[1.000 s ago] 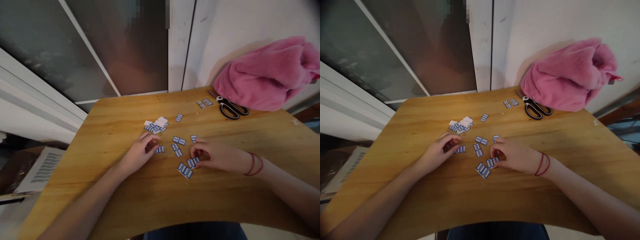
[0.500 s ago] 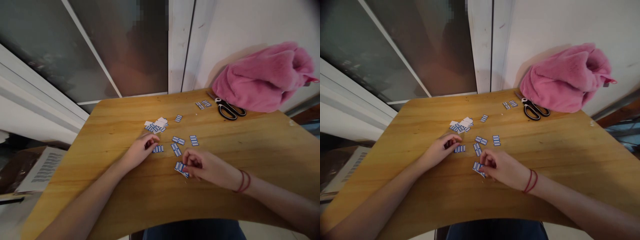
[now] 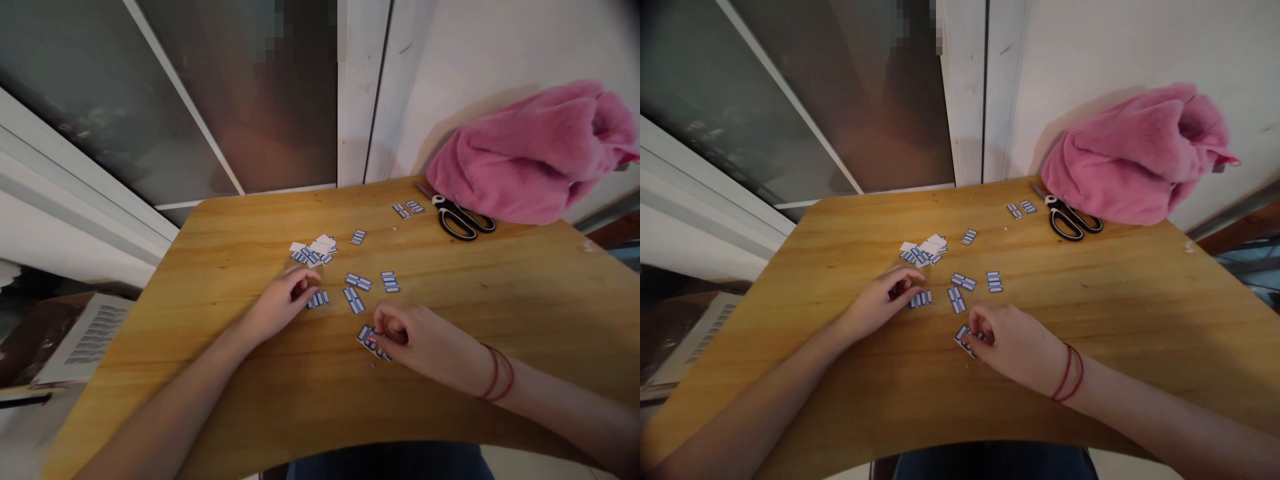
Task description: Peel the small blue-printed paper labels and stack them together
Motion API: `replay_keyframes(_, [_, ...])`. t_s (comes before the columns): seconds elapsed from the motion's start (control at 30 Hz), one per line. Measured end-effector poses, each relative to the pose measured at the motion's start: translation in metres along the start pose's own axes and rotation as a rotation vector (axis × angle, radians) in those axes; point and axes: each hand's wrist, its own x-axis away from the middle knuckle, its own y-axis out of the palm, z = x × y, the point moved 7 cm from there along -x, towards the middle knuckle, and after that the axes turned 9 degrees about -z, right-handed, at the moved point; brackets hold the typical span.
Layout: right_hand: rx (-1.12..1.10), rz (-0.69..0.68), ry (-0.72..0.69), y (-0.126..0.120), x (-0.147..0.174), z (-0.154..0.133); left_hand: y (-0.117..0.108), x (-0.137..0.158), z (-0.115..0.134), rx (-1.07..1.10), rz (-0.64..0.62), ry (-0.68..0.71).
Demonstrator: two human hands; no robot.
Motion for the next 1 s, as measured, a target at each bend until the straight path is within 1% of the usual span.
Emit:
replay_keyframes(0.1, [0.085, 0.036, 0.010, -0.005, 0.003, -0.002, 0.000, 0.000, 0.001, -0.006, 0.025, 0.015])
replay_keyframes(0.23, [0.147, -0.002, -0.037, 0.000, 0.004, -0.006, -0.001, 0.001, 0.002, -0.052, 0.061, 0.045])
replay_keyframes(0.3, [0.147, -0.018, -0.083, 0.003, 0.004, -0.008, -0.002, 0.002, 0.001, -0.102, 0.041, 0.057])
replay_keyframes(0.4, [0.161, -0.029, -0.149, 0.008, 0.004, -0.013, -0.004, 0.001, -0.006, -0.172, -0.031, 0.074])
replay_keyframes(0.47, [0.187, -0.034, -0.187, 0.011, 0.004, -0.017, -0.010, 0.001, -0.013, -0.181, -0.040, 0.077])
replay_keyframes(0.53, [0.213, -0.040, -0.229, 0.013, 0.003, -0.021, -0.018, 0.000, -0.020, -0.173, -0.013, 0.063])
replay_keyframes(0.6, [0.229, -0.038, -0.288, 0.015, 0.002, -0.025, -0.026, 0.000, -0.026, -0.174, 0.028, 0.013])
replay_keyframes(0.7, [0.275, -0.027, -0.386, 0.022, -0.001, -0.030, -0.040, 0.002, -0.034, -0.152, 0.143, -0.108])
replay_keyframes(0.77, [0.332, -0.001, -0.434, 0.027, -0.003, -0.032, -0.048, 0.002, -0.035, -0.112, 0.225, -0.163])
replay_keyframes(0.83, [0.368, 0.032, -0.466, 0.031, -0.004, -0.033, -0.055, -0.005, -0.031, -0.080, 0.279, -0.183])
replay_keyframes(0.87, [0.363, 0.051, -0.474, 0.031, -0.004, -0.033, -0.057, -0.012, -0.029, -0.070, 0.282, -0.186])
replay_keyframes(0.93, [0.306, 0.082, -0.482, 0.029, -0.003, -0.033, -0.058, -0.032, -0.022, -0.077, 0.235, -0.188])
replay_keyframes(1.0, [0.226, 0.113, -0.484, 0.025, -0.001, -0.032, -0.054, -0.058, -0.018, -0.113, 0.143, -0.205])
